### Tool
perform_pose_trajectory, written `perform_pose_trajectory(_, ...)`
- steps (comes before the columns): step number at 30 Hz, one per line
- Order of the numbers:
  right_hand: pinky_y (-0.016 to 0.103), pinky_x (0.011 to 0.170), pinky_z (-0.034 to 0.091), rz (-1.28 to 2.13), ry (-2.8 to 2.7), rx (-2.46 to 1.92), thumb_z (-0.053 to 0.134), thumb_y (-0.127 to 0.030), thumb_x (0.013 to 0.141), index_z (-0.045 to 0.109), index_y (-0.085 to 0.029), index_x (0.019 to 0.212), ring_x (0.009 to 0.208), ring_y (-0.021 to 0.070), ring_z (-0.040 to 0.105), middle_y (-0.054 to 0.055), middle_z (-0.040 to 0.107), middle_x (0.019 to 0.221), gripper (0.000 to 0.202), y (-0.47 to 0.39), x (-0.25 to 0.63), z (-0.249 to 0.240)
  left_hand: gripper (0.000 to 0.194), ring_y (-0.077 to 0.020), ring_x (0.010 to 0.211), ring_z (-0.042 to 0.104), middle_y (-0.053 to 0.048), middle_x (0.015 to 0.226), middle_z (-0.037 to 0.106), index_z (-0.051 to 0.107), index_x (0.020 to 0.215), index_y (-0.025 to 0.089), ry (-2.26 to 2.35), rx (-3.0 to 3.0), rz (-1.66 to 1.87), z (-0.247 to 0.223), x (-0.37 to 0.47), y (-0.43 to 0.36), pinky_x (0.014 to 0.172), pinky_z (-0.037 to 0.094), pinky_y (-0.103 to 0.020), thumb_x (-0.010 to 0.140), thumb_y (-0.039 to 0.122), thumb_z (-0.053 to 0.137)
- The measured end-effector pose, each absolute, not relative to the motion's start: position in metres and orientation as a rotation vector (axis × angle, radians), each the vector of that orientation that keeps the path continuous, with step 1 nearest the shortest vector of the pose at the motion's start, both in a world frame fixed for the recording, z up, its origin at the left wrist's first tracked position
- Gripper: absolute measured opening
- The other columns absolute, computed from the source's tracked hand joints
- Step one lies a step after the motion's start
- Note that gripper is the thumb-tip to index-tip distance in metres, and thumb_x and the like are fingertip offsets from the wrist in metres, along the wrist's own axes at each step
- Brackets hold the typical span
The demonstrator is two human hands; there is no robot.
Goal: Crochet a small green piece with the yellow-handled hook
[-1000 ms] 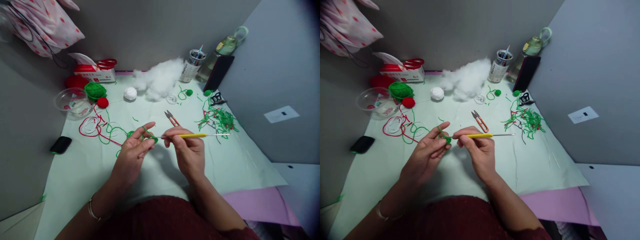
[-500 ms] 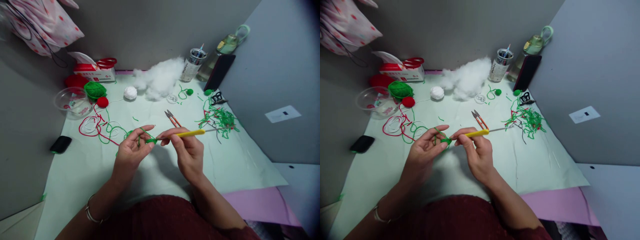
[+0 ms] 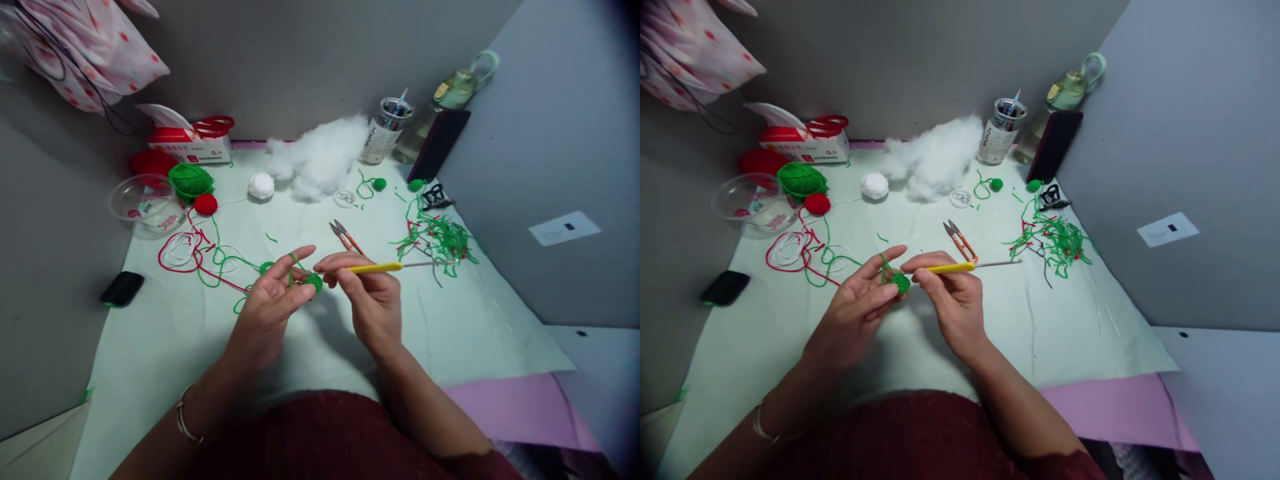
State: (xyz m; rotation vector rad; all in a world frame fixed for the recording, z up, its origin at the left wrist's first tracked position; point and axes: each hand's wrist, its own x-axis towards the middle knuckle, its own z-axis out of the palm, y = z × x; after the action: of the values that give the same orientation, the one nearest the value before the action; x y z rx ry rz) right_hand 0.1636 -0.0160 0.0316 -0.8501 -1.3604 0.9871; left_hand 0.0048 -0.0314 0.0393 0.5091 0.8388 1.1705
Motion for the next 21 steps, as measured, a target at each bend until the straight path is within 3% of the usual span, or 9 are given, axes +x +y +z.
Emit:
perform_pose_trajectory(4,0.03,0.074,0.061,0.757,-1.536,-0.883,0.065,-0.017,0.102,0.081,-0.028,0.11,0.084,0.0148,0.072,0.003,0.08,0.097,0.021,-0.02,0.158,0.03,0.052,-0.0135,0.089,0.066,0.0,0.093,0.073,0.075,0.128,0.024,0.901,0.575,1.238,0.037,0.012,-0.034,0.087,0.05,-0.025,0.078,0.022,0.09)
perform_pose_trajectory(6,0.033,0.079,0.062,0.519,-1.676,-0.887,0.066,-0.012,0.099,0.08,-0.027,0.116,0.092,0.0171,0.073,0.006,0.08,0.104,0.026,-0.023,0.157,0.026,0.054,-0.0109,0.079,0.063,0.003,0.081,0.068,0.075,0.127,0.023,0.886,0.5,1.23,0.037,0.014,-0.034,0.086,0.051,-0.024,0.076,0.02,0.091)
perform_pose_trajectory(8,0.035,0.081,0.062,0.363,-1.728,-0.874,0.068,-0.009,0.097,0.079,-0.026,0.119,0.097,0.0186,0.073,0.008,0.08,0.109,0.031,-0.024,0.159,0.024,0.048,-0.0059,0.058,0.05,0.009,0.063,0.054,0.077,0.124,0.019,0.818,0.39,1.149,0.037,0.013,-0.032,0.085,0.053,-0.024,0.077,0.02,0.09)
perform_pose_trajectory(10,0.034,0.078,0.062,0.433,-1.636,-0.888,0.067,-0.01,0.098,0.08,-0.027,0.117,0.092,0.0176,0.073,0.006,0.08,0.103,0.028,-0.023,0.163,0.025,0.039,-0.0024,0.047,0.031,0.012,0.056,0.042,0.081,0.117,0.016,0.767,0.306,1.076,0.037,0.01,-0.029,0.085,0.055,-0.024,0.08,0.023,0.088)
perform_pose_trajectory(12,0.03,0.069,0.059,0.673,-1.453,-0.912,0.065,-0.015,0.101,0.081,-0.029,0.109,0.079,0.0147,0.07,0.002,0.079,0.094,0.023,-0.02,0.165,0.027,0.032,-0.0006,0.046,0.025,0.011,0.061,0.048,0.083,0.111,0.017,0.765,0.289,1.093,0.037,0.008,-0.027,0.086,0.055,-0.024,0.08,0.023,0.088)
perform_pose_trajectory(14,0.029,0.064,0.056,0.896,-1.349,-0.875,0.064,-0.022,0.103,0.082,-0.029,0.105,0.071,0.0131,0.066,0.001,0.078,0.091,0.02,-0.018,0.166,0.031,0.033,-0.0007,0.051,0.034,0.007,0.074,0.06,0.083,0.111,0.021,0.802,0.364,1.162,0.036,0.008,-0.027,0.085,0.053,-0.022,0.079,0.019,0.088)
perform_pose_trajectory(17,0.029,0.069,0.056,1.006,-1.369,-0.872,0.068,-0.025,0.101,0.084,-0.029,0.103,0.075,0.0133,0.067,0.001,0.079,0.092,0.017,-0.016,0.164,0.032,0.039,-0.007,0.068,0.054,0.003,0.083,0.067,0.082,0.117,0.027,0.877,0.564,1.212,0.034,0.01,-0.03,0.079,0.049,-0.021,0.079,0.02,0.089)
perform_pose_trajectory(21,0.026,0.07,0.057,1.107,-1.23,-0.888,0.07,-0.029,0.1,0.083,-0.028,0.099,0.074,0.0114,0.067,0.0,0.078,0.09,0.013,-0.013,0.164,0.027,0.035,-0.0107,0.072,0.052,0.0,0.087,0.067,0.082,0.12,0.027,0.961,0.685,1.17,0.033,0.006,-0.032,0.065,0.042,-0.022,0.085,0.029,0.085)
